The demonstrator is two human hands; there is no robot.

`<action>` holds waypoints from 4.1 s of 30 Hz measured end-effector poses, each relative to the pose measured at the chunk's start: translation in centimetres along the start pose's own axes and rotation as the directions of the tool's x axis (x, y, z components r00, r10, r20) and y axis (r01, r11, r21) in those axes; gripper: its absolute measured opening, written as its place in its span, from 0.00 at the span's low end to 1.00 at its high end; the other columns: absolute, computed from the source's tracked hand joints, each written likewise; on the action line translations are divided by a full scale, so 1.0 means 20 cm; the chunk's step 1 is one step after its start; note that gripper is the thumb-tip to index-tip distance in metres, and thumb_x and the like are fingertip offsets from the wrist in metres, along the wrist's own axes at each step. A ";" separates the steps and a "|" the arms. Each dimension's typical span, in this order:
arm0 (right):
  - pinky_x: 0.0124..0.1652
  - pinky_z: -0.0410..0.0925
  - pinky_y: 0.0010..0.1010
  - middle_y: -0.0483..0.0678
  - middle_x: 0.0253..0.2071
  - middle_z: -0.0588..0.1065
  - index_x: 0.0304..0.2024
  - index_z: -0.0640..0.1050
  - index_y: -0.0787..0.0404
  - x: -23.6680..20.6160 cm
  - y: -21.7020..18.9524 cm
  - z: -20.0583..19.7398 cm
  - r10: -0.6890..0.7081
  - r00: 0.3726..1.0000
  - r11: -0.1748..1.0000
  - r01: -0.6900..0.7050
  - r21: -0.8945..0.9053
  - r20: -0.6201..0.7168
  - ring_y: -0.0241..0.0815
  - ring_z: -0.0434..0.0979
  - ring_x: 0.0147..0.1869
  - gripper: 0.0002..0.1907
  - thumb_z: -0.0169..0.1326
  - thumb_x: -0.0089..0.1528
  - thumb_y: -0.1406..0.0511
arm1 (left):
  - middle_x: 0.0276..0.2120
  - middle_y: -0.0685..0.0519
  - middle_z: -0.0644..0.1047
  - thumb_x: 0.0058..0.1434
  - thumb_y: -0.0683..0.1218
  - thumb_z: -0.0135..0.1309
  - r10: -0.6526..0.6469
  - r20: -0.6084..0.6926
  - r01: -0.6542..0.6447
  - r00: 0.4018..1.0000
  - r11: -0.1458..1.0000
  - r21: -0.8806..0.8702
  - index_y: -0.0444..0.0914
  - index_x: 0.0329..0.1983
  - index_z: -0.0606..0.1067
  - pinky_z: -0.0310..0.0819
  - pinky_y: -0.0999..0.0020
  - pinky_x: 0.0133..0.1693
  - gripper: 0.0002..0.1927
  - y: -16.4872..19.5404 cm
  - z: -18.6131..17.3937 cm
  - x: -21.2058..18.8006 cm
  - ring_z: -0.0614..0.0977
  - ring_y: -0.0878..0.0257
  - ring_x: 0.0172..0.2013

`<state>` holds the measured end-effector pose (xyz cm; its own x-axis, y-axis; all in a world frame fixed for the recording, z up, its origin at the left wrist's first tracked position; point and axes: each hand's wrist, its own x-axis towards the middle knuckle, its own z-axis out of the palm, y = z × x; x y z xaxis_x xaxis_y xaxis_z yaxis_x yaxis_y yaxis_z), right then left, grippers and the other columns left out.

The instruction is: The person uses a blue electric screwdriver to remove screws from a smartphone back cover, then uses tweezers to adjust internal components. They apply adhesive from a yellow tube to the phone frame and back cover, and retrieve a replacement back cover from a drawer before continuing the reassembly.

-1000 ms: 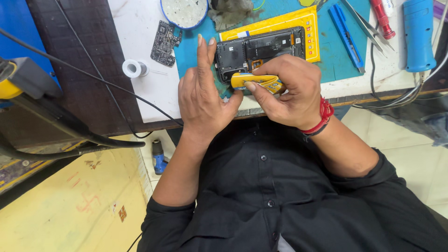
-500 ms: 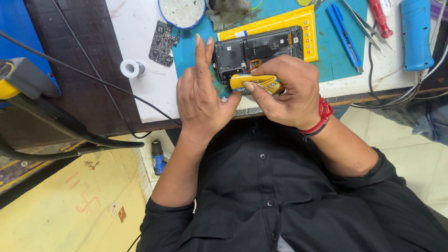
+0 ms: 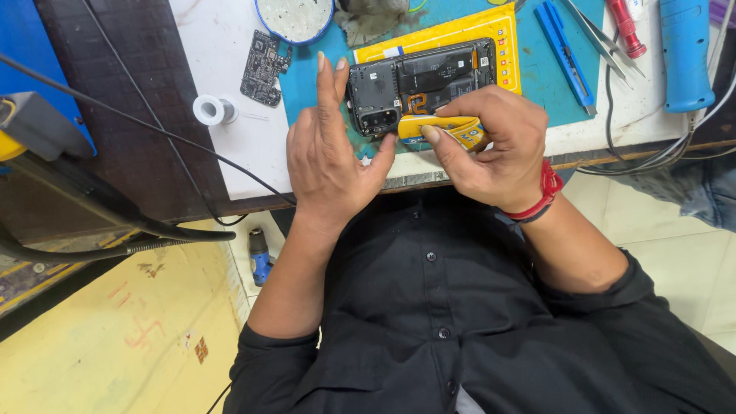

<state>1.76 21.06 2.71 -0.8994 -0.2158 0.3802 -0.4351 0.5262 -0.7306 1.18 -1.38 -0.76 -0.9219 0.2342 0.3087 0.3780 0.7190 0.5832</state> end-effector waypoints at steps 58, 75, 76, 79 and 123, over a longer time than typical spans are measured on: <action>0.40 0.68 0.26 0.54 0.38 0.76 0.44 0.78 0.70 -0.26 0.17 -0.19 0.131 0.971 0.987 -0.146 -0.065 -0.199 0.42 0.77 0.39 0.08 0.65 0.68 0.73 | 0.66 0.53 0.73 0.55 0.51 0.73 0.000 -0.013 0.001 1.000 0.996 0.085 0.31 0.76 0.46 0.68 0.69 0.42 0.58 0.00 0.03 -0.01 0.71 0.62 0.35; 0.39 0.65 0.25 0.52 0.36 0.75 0.44 0.78 0.71 -0.33 0.23 -0.28 0.173 0.949 0.976 -0.201 -0.086 -0.262 0.38 0.74 0.37 0.08 0.66 0.71 0.72 | 0.67 0.51 0.72 0.55 0.50 0.73 0.016 -0.014 -0.015 1.000 0.997 0.070 0.30 0.76 0.45 0.69 0.69 0.43 0.59 -0.01 0.03 -0.01 0.72 0.62 0.35; 0.39 0.65 0.25 0.52 0.36 0.75 0.44 0.78 0.70 -0.34 0.24 -0.28 0.161 0.952 0.975 -0.195 -0.107 -0.261 0.38 0.74 0.37 0.08 0.65 0.70 0.72 | 0.67 0.50 0.71 0.55 0.50 0.73 0.019 -0.017 -0.018 1.000 0.997 0.069 0.30 0.76 0.44 0.69 0.70 0.43 0.59 -0.01 0.03 -0.01 0.72 0.62 0.35; 0.40 0.65 0.24 0.52 0.37 0.75 0.45 0.78 0.70 -0.34 0.25 -0.29 0.158 0.949 0.975 -0.193 -0.106 -0.273 0.38 0.75 0.38 0.07 0.65 0.71 0.72 | 0.67 0.51 0.72 0.55 0.50 0.74 0.014 -0.014 -0.013 1.000 0.998 0.061 0.31 0.76 0.45 0.69 0.70 0.43 0.59 -0.01 0.04 -0.02 0.72 0.63 0.35; 0.39 0.68 0.26 0.54 0.37 0.78 0.44 0.78 0.69 -0.19 0.11 -0.07 0.106 0.985 0.994 -0.109 -0.013 -0.133 0.42 0.79 0.39 0.08 0.66 0.69 0.72 | 0.68 0.49 0.70 0.59 0.51 0.72 0.019 0.000 -0.019 1.000 0.999 0.042 0.29 0.75 0.45 0.70 0.67 0.47 0.57 0.01 0.01 -0.01 0.75 0.59 0.40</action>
<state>4.15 24.22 0.43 -0.9267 -0.0469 0.3728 -0.3340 0.5571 -0.7603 1.36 -1.25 -0.82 -0.9145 0.2477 0.3199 0.3915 0.7411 0.5455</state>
